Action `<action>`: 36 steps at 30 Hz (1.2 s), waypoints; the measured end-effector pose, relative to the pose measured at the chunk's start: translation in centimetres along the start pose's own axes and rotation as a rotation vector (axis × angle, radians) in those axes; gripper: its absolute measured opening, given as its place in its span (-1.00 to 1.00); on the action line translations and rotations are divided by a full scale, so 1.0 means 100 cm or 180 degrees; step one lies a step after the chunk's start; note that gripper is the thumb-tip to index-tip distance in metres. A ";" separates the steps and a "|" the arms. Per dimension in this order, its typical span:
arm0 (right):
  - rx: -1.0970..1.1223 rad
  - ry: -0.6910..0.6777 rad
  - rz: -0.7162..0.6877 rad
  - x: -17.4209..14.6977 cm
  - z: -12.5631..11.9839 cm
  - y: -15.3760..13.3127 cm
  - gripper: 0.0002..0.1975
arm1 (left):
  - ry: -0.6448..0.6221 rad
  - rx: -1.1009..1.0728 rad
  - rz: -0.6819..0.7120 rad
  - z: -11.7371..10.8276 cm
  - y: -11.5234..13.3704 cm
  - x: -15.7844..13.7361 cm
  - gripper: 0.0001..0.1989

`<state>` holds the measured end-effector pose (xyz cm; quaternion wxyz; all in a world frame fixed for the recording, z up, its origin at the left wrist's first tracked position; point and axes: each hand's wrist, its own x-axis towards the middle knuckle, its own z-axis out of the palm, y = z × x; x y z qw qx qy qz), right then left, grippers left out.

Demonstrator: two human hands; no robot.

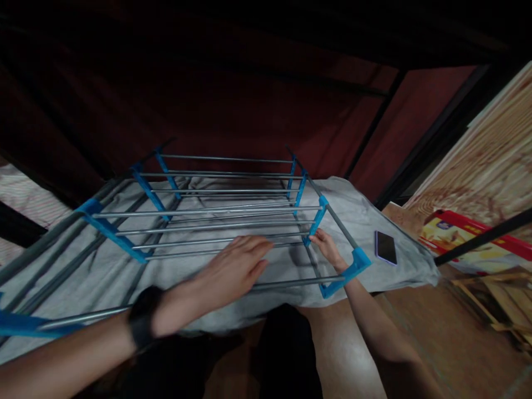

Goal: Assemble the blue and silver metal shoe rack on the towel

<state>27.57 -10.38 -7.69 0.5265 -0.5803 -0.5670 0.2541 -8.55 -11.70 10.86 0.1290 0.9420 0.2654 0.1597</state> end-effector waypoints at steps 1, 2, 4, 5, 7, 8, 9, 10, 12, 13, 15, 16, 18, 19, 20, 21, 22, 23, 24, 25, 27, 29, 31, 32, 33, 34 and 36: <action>0.0079 0.0000 0.0013 0.000 0.002 0.000 -0.73 | -0.0108 0.0110 0.0048 0.021 -0.002 0.030 -0.65; 0.0190 -0.0005 0.0046 0.001 0.004 -0.001 -0.72 | -0.0240 0.0188 0.0010 0.042 -0.003 0.057 -0.67; 0.0410 -0.0006 0.0140 0.001 0.007 -0.001 -0.70 | -0.0520 0.0324 -0.0256 0.083 -0.005 0.100 -0.70; 0.0486 0.0013 0.0178 0.002 0.009 0.000 -0.69 | -0.0621 0.0360 -0.0318 0.101 -0.004 0.117 -0.72; 0.0595 0.0074 0.0253 0.001 0.012 0.002 -0.69 | -0.0666 0.0360 -0.0356 0.129 -0.002 0.141 -0.72; 0.0624 0.0097 0.0268 0.001 0.013 0.004 -0.70 | -0.0659 0.0341 -0.0373 0.140 0.000 0.151 -0.72; 0.0618 0.0117 0.0251 0.001 0.014 0.005 -0.70 | -0.0647 0.0313 -0.0407 0.148 0.001 0.159 -0.72; 0.0594 0.0148 0.0216 0.001 0.016 0.007 -0.71 | -0.0647 0.0282 -0.0461 0.155 0.001 0.166 -0.72; 0.0520 0.0210 0.0140 0.000 0.018 0.009 -0.72 | -0.0652 0.0201 -0.0536 0.166 -0.001 0.178 -0.69; 0.0486 0.0241 0.0116 -0.001 0.019 0.010 -0.71 | -0.0647 0.0149 -0.0545 0.170 -0.004 0.183 -0.69; 0.0449 0.0291 0.0114 -0.001 0.022 0.011 -0.69 | -0.0614 0.0058 -0.0561 0.176 -0.008 0.189 -0.70; 0.0437 0.0306 0.0119 -0.002 0.022 0.012 -0.68 | -0.0586 0.0028 -0.0580 0.178 -0.011 0.190 -0.70; 0.0388 0.0364 0.0113 -0.003 0.024 0.014 -0.68 | -0.0526 -0.0002 -0.0645 0.182 -0.013 0.191 -0.70; 0.0355 0.0399 0.0107 -0.004 0.025 0.016 -0.69 | -0.0499 -0.0007 -0.0684 0.183 -0.013 0.191 -0.69; 0.0321 0.0430 0.0101 -0.004 0.025 0.017 -0.69 | -0.0478 -0.0010 -0.0726 0.184 -0.013 0.190 -0.68; 0.0292 0.0455 0.0096 -0.004 0.026 0.018 -0.70 | -0.0463 -0.0012 -0.0770 0.185 -0.013 0.190 -0.68; 0.0274 0.0469 0.0093 -0.004 0.026 0.018 -0.69 | -0.0456 -0.0016 -0.0814 0.186 -0.012 0.190 -0.68; 0.0268 0.0472 0.0091 -0.004 0.026 0.018 -0.69 | -0.0454 -0.0021 -0.0850 0.186 -0.012 0.190 -0.68; 0.0261 0.0463 0.0088 -0.004 0.026 0.018 -0.68 | -0.0456 -0.0030 -0.0877 0.186 -0.011 0.190 -0.69; 0.0255 0.0447 0.0086 -0.004 0.026 0.017 -0.67 | -0.0462 -0.0042 -0.0892 0.185 -0.011 0.191 -0.70; 0.0234 0.0408 0.0089 -0.005 0.026 0.014 -0.65 | -0.0473 -0.0074 -0.0887 0.184 -0.011 0.191 -0.73; 0.0119 0.0404 0.0093 -0.006 0.025 0.010 -0.64 | -0.0473 -0.0100 -0.0875 0.182 -0.011 0.190 -0.74; -0.0074 0.0440 0.0105 -0.008 0.025 0.007 -0.62 | -0.0469 -0.0112 -0.0889 0.180 -0.012 0.190 -0.73; -0.0178 0.0464 0.0119 -0.009 0.025 0.006 -0.60 | -0.0469 -0.0117 -0.0903 0.180 -0.012 0.189 -0.72; -0.0278 0.0490 0.0139 -0.010 0.025 0.005 -0.59 | -0.0470 -0.0125 -0.0915 0.179 -0.012 0.189 -0.73; -0.0368 0.0513 0.0164 -0.011 0.025 0.005 -0.59 | -0.0470 -0.0135 -0.0923 0.179 -0.012 0.189 -0.73; -0.0523 0.0545 0.0221 -0.013 0.026 0.005 -0.58 | -0.0462 -0.0150 -0.0932 0.179 -0.011 0.189 -0.73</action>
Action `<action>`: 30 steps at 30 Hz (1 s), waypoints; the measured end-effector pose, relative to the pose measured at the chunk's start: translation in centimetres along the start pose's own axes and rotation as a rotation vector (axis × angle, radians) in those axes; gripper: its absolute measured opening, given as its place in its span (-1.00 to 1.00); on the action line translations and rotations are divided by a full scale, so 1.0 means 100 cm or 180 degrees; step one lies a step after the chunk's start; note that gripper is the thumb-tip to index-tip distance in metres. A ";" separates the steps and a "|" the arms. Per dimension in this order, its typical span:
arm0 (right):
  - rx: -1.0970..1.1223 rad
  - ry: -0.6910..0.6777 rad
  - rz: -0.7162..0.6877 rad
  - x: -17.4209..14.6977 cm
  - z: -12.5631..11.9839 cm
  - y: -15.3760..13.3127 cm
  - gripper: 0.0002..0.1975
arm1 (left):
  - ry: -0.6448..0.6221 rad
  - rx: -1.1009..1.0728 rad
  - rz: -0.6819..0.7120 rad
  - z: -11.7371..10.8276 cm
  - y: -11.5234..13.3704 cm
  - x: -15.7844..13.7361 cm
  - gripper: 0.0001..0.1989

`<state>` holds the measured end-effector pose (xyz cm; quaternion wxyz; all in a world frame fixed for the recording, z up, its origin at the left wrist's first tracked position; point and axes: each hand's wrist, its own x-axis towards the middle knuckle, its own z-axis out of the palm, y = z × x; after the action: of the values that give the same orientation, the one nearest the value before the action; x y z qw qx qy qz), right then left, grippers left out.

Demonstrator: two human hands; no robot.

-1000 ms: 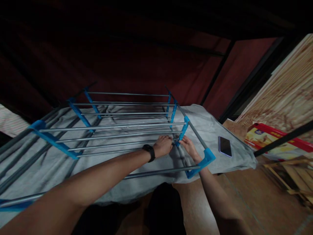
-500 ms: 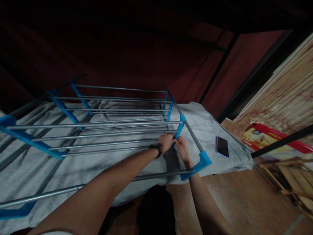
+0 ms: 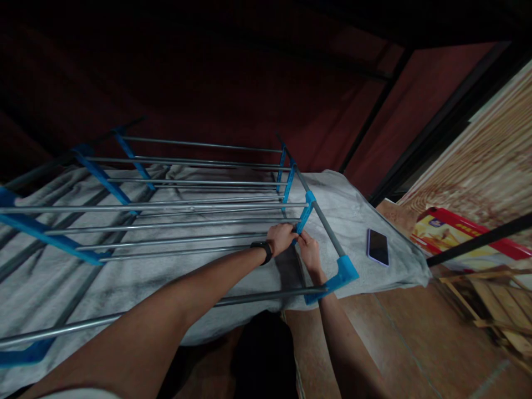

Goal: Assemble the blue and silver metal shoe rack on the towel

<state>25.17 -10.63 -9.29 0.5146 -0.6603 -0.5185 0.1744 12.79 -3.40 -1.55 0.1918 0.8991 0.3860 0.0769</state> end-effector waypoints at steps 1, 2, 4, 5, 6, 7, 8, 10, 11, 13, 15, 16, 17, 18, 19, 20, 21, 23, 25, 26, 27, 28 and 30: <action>-0.0065 0.0014 0.0020 0.000 0.000 0.000 -0.58 | 0.0005 -0.0001 -0.0008 0.000 0.000 0.000 -0.73; -0.0132 0.0016 0.0029 -0.001 0.000 0.000 -0.58 | 0.0010 0.0001 -0.0019 0.000 0.001 0.000 -0.72; -0.0261 -0.0004 0.0030 -0.001 0.000 0.000 -0.59 | 0.0009 0.0011 -0.0045 0.001 0.002 0.000 -0.70; -0.0317 -0.0015 0.0030 0.000 0.000 0.000 -0.59 | 0.0001 0.0013 -0.0053 0.000 0.002 0.001 -0.70; -0.0363 -0.0021 0.0033 0.000 0.000 0.000 -0.59 | -0.0010 0.0012 -0.0055 0.000 0.002 0.001 -0.70; -0.0393 -0.0023 0.0034 0.000 0.000 0.000 -0.60 | -0.0023 0.0009 -0.0050 0.000 0.002 0.002 -0.70; -0.0397 -0.0017 0.0032 0.000 0.000 0.000 -0.60 | -0.0036 0.0005 -0.0038 0.000 0.001 0.002 -0.71; -0.0361 -0.0008 0.0013 0.000 0.000 0.001 -0.60 | -0.0061 -0.0003 -0.0001 -0.001 0.000 0.003 -0.73; -0.0349 -0.0013 -0.0002 0.000 0.000 0.001 -0.61 | -0.0071 -0.0008 0.0021 -0.001 0.000 0.003 -0.73; -0.0358 -0.0036 -0.0024 0.000 0.000 0.001 -0.61 | -0.0077 -0.0025 0.0057 -0.001 -0.002 0.004 -0.74; -0.0439 -0.0034 -0.0031 0.000 0.000 0.001 -0.61 | -0.0066 -0.0054 0.0069 0.001 -0.003 0.004 -0.74; -0.0489 -0.0023 -0.0038 -0.001 0.000 0.000 -0.61 | -0.0056 -0.0072 0.0069 0.002 -0.003 0.005 -0.74; -0.0534 -0.0012 -0.0048 -0.001 0.000 0.000 -0.61 | -0.0047 -0.0093 0.0070 0.003 -0.003 0.005 -0.74; -0.0571 -0.0004 -0.0059 -0.001 0.000 0.000 -0.60 | -0.0038 -0.0117 0.0072 0.004 -0.004 0.006 -0.74; -0.0597 0.0001 -0.0071 -0.001 0.000 -0.001 -0.60 | -0.0029 -0.0143 0.0081 0.005 -0.004 0.006 -0.75; -0.0607 0.0007 -0.0081 -0.001 0.001 -0.001 -0.59 | -0.0021 -0.0171 0.0099 0.006 -0.004 0.007 -0.75; -0.0610 0.0014 -0.0085 -0.001 0.001 -0.001 -0.59 | -0.0015 -0.0199 0.0123 0.007 -0.005 0.007 -0.75; -0.0635 0.0039 -0.0050 -0.001 0.001 -0.002 -0.58 | -0.0008 -0.0247 0.0177 0.008 -0.005 0.008 -0.74; -0.0676 0.0028 0.0027 -0.002 0.001 -0.002 -0.58 | -0.0019 -0.0279 0.0216 0.009 -0.005 0.008 -0.73; -0.0691 0.0007 0.0063 -0.002 0.001 -0.002 -0.59 | -0.0031 -0.0290 0.0227 0.009 -0.005 0.008 -0.73; -0.0699 -0.0011 0.0097 -0.003 0.000 -0.003 -0.60 | -0.0047 -0.0301 0.0236 0.008 -0.004 0.007 -0.73; -0.0694 -0.0024 0.0127 -0.004 0.000 -0.003 -0.61 | -0.0070 -0.0312 0.0244 0.007 -0.003 0.006 -0.73; -0.0650 -0.0014 0.0182 -0.007 -0.001 -0.005 -0.65 | -0.0120 -0.0333 0.0265 0.005 -0.001 0.003 -0.73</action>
<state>24.75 -11.30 -9.05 0.4384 -0.7234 -0.5156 0.1367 13.06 -3.31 -2.02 0.2424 0.9044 0.3400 0.0880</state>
